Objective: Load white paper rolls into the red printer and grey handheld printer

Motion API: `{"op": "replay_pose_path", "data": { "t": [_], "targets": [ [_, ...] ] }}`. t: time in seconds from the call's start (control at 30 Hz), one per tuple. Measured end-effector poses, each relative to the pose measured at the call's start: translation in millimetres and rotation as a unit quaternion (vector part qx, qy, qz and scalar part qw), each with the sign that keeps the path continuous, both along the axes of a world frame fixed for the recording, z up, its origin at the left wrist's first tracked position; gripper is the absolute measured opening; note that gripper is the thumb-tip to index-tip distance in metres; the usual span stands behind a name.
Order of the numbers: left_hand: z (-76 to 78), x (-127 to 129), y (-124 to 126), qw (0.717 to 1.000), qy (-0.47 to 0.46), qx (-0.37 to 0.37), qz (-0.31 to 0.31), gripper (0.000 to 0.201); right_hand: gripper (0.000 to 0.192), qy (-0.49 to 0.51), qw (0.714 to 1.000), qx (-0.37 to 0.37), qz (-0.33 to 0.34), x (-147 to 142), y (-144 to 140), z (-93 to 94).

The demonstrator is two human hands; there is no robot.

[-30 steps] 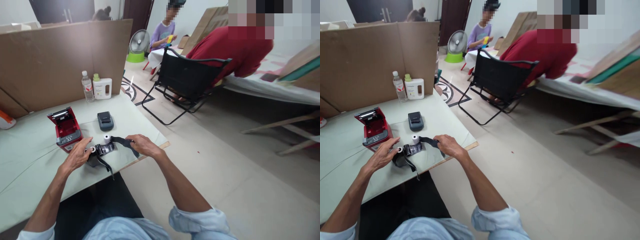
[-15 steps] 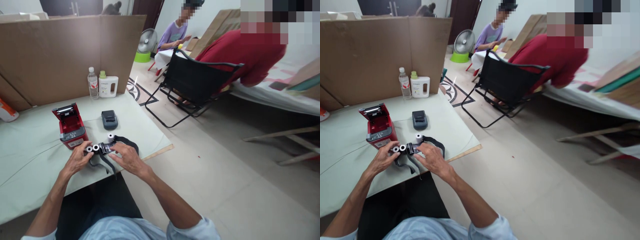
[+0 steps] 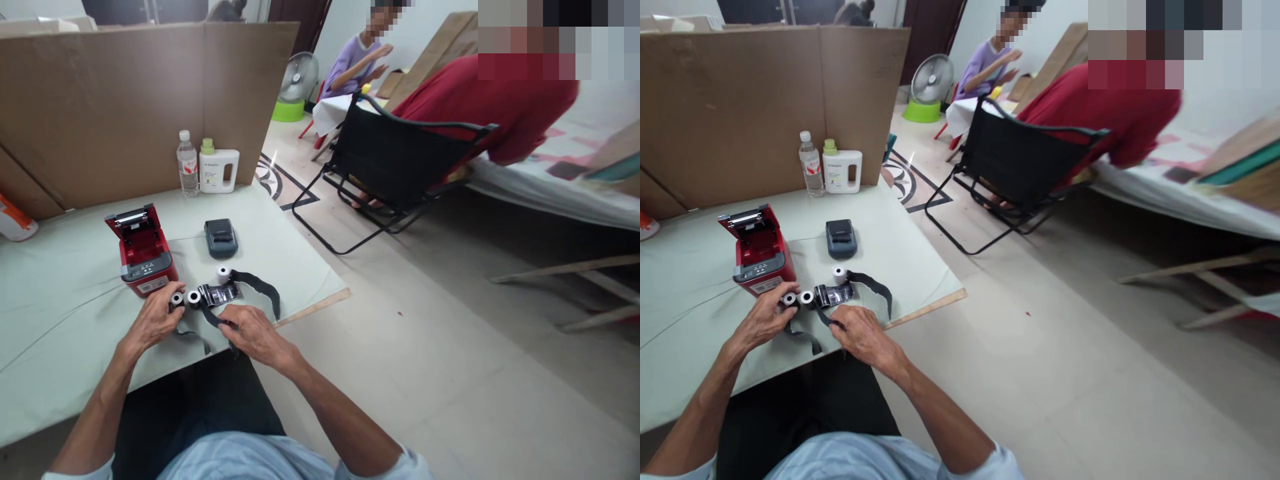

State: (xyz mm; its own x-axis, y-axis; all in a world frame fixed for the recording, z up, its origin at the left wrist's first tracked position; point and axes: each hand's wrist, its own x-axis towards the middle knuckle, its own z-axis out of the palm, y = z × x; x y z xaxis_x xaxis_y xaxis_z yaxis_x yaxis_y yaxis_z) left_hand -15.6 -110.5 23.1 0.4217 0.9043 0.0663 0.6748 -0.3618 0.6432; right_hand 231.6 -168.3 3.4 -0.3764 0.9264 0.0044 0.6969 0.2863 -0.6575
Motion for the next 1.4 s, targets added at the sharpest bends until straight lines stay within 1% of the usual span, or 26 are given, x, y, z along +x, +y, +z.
{"op": "replay_pose_path", "data": {
  "t": [0.1, 0.17, 0.3, 0.37, 0.4, 0.43, 0.5, 0.57, 0.63, 0.7, 0.8, 0.87, 1.0, 1.07, 1.13, 1.27, 1.4],
  "targets": [
    [-2.2, 3.9, 1.5, 1.000, -0.002, 0.006, -0.018, 0.044, 0.015, 0.000, 1.000, 0.000, 0.014, -3.5, -3.9, 3.7],
    [-4.5, 7.6, 2.3, 1.000, 0.003, 0.012, -0.026, 0.043, 0.015, -0.004, 1.000, 0.003, 0.018, -5.9, -6.6, 5.9],
    [-5.6, 13.3, 1.4, 0.999, 0.023, 0.027, -0.021, 0.029, 0.015, -0.022, 0.999, 0.010, 0.036, -8.3, -11.4, 8.3],
    [-4.2, 12.9, 0.0, 0.999, 0.026, 0.035, -0.018, 0.024, 0.011, -0.012, 0.999, 0.007, 0.053, -7.3, -12.0, 7.9],
    [-3.5, 11.8, -0.6, 0.999, 0.026, 0.039, -0.017, 0.024, 0.010, 0.000, 0.999, 0.004, 0.050, -6.2, -11.5, 6.7],
    [-3.0, 10.3, -1.0, 0.999, 0.026, 0.043, -0.016, 0.024, 0.011, 0.013, 0.999, 0.002, 0.034, -4.7, -10.4, 4.8],
    [-3.0, 6.7, -1.1, 0.998, 0.029, 0.048, -0.010, 0.024, 0.017, 0.028, 0.999, 0.010, -0.026, -1.0, -6.1, -2.2],
    [-4.7, 3.8, -0.3, 0.998, 0.031, 0.051, -0.003, 0.024, 0.022, 0.026, 0.994, 0.036, -0.096, 3.0, -0.3, -13.1],
    [-7.4, 1.8, 1.1, 0.998, 0.028, 0.055, 0.000, 0.026, 0.028, 0.013, 0.988, 0.065, -0.137, 6.4, 5.3, -25.5],
    [-10.4, 0.5, 2.1, 0.998, 0.022, 0.058, -0.001, 0.028, 0.033, -0.005, 0.984, 0.084, -0.154, 8.6, 9.2, -35.8],
    [-13.9, -2.2, 2.2, 0.998, 0.013, 0.057, 0.000, 0.034, 0.036, -0.028, 0.986, 0.080, -0.142, 6.7, 10.1, -41.6],
    [-15.1, -4.4, 1.4, 0.998, 0.001, 0.055, 0.003, 0.038, 0.040, -0.033, 0.988, 0.064, -0.134, 0.1, 8.8, -39.4],
    [-15.9, -8.0, -1.4, 0.998, -0.022, 0.049, 0.012, 0.044, 0.045, -0.048, 0.989, 0.034, -0.134, -22.4, 8.7, -31.9],
    [-16.3, -10.2, -3.2, 0.998, -0.030, 0.043, 0.018, 0.047, 0.044, -0.061, 0.987, 0.037, -0.144, -32.6, 10.8, -30.6],
    [-17.1, -13.6, -5.5, 0.998, -0.040, 0.032, 0.031, 0.051, 0.037, -0.073, 0.983, 0.046, -0.160, -38.2, 13.0, -30.2],
    [-20.4, -20.0, -13.4, 0.994, -0.075, -0.032, 0.070, 0.063, 0.021, -0.088, 0.981, 0.045, -0.166, -37.0, 14.0, -26.8],
    [-22.2, -20.8, -24.3, 0.985, -0.119, -0.090, 0.083, 0.073, 0.020, -0.090, 0.981, 0.034, -0.169, -31.0, 10.4, -21.0]
  ]
}}
